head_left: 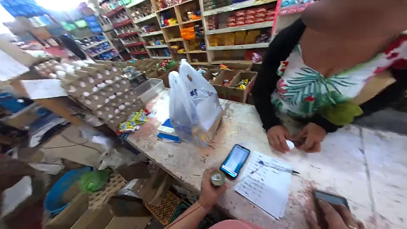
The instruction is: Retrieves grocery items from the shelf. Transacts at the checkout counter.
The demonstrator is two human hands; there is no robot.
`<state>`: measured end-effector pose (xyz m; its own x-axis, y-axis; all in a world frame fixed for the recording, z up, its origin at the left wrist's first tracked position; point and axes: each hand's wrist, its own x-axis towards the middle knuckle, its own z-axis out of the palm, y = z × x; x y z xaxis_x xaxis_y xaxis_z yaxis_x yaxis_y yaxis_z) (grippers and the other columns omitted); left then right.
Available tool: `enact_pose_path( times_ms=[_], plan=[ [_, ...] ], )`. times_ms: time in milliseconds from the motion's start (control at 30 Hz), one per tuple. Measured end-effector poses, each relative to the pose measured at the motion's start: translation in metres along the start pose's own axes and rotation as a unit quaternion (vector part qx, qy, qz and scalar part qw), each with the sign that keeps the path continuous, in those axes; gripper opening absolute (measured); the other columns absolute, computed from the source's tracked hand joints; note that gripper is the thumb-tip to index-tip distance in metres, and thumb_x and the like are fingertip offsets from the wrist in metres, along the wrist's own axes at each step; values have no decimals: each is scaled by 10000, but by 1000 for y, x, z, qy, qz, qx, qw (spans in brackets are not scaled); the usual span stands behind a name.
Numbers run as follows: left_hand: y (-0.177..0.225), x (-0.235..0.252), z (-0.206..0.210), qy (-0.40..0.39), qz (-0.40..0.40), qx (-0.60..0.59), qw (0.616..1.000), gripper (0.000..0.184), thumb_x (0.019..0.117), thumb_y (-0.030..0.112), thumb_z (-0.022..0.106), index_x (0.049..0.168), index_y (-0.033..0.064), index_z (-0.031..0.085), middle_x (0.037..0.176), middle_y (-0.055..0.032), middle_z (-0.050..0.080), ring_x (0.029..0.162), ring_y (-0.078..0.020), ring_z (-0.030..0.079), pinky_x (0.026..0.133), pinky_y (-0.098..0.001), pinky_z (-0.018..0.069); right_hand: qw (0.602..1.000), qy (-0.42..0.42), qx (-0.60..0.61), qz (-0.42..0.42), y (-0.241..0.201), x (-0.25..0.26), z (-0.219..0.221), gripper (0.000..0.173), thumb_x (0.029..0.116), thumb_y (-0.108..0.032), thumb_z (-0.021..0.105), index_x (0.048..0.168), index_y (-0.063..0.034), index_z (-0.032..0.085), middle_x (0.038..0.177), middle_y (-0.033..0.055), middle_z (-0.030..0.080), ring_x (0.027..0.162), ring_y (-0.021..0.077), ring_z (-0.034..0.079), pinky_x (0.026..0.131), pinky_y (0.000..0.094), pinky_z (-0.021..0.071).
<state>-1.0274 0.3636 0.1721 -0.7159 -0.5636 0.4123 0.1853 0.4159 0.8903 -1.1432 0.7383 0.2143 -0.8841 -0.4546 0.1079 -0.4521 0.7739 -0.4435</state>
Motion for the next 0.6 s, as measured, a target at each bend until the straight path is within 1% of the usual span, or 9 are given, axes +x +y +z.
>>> enact_pose_path(
  times_ms=[67, 133, 233, 267, 400, 467, 533, 567, 600],
  plan=[
    [1, -2, 2, 6, -14, 11, 1000, 793, 770, 281, 858, 1341, -130, 492, 1259, -250, 618, 1109, -190, 662, 978, -343, 561, 998, 56, -27, -7, 2, 3, 12, 739, 934, -551, 551, 1468, -39, 542, 1488, 209, 545, 1446, 563, 342, 1098, 835, 161],
    [3, -5, 1, 2, -24, 8, 1000, 854, 790, 257, 846, 1394, -151, 401, 1274, -241, 604, 1100, -156, 660, 970, -318, 563, 996, 71, -46, -2, -1, 4, 18, 681, 958, -550, 513, 1460, -92, 568, 1490, 135, 569, 1455, 513, 367, 1112, 803, 205],
    [7, -7, 4, -18, -10, 13, 1000, 920, 818, 218, 828, 1438, -172, 271, 1318, -214, 567, 1117, -65, 640, 968, -243, 552, 998, 8, -49, 37, -11, -3, 13, 604, 1022, -513, 491, 1516, -167, 519, 1584, 56, 480, 1524, 429, 287, 1172, 749, 168],
    [6, -6, 6, -18, 9, 24, 1000, 930, 828, 217, 820, 1440, -189, 251, 1353, -241, 538, 1152, -50, 617, 991, -223, 526, 997, -14, -52, 51, -11, -4, 12, 606, 1035, -512, 466, 1545, -186, 481, 1612, 36, 442, 1543, 406, 253, 1190, 732, 142],
    [-1, -1, 7, -13, 53, 66, 996, 928, 846, 245, 796, 1417, -233, 241, 1372, -361, 474, 1219, -85, 580, 1040, -207, 468, 998, 10, -38, 50, -11, -8, 14, 597, 1049, -509, 458, 1519, -142, 495, 1561, 65, 506, 1517, 404, 315, 1178, 726, 180],
    [-4, 1, 7, -12, 56, 68, 996, 930, 844, 253, 796, 1411, -233, 242, 1352, -356, 487, 1213, -73, 584, 1039, -195, 465, 997, -23, -19, 72, -11, -8, 7, 613, 1051, -515, 452, 1538, -143, 469, 1581, 59, 481, 1543, 388, 260, 1186, 730, 130],
    [-6, 1, 7, -15, 50, 63, 997, 945, 838, 246, 798, 1418, -234, 228, 1356, -363, 482, 1225, -84, 579, 1050, -199, 457, 994, -2, 39, 103, -6, -14, -4, 581, 1048, -436, 504, 1534, -119, 478, 1560, 71, 503, 1550, 358, 256, 1220, 689, 109],
    [-6, 1, 7, -17, 46, 63, 997, 949, 834, 243, 800, 1422, -231, 225, 1357, -363, 481, 1225, -84, 579, 1051, -198, 457, 991, 41, 64, 113, 0, -19, -8, 537, 1041, -362, 535, 1505, -93, 509, 1517, 101, 541, 1517, 353, 331, 1231, 641, 185],
    [-5, 2, 6, -19, 43, 62, 997, 947, 835, 243, 800, 1424, -226, 224, 1355, -358, 480, 1219, -79, 580, 1046, -193, 460, 986, 90, 80, 119, 8, -25, -11, 500, 1022, -291, 563, 1464, -59, 543, 1459, 140, 580, 1449, 359, 435, 1201, 588, 311]
  ],
)
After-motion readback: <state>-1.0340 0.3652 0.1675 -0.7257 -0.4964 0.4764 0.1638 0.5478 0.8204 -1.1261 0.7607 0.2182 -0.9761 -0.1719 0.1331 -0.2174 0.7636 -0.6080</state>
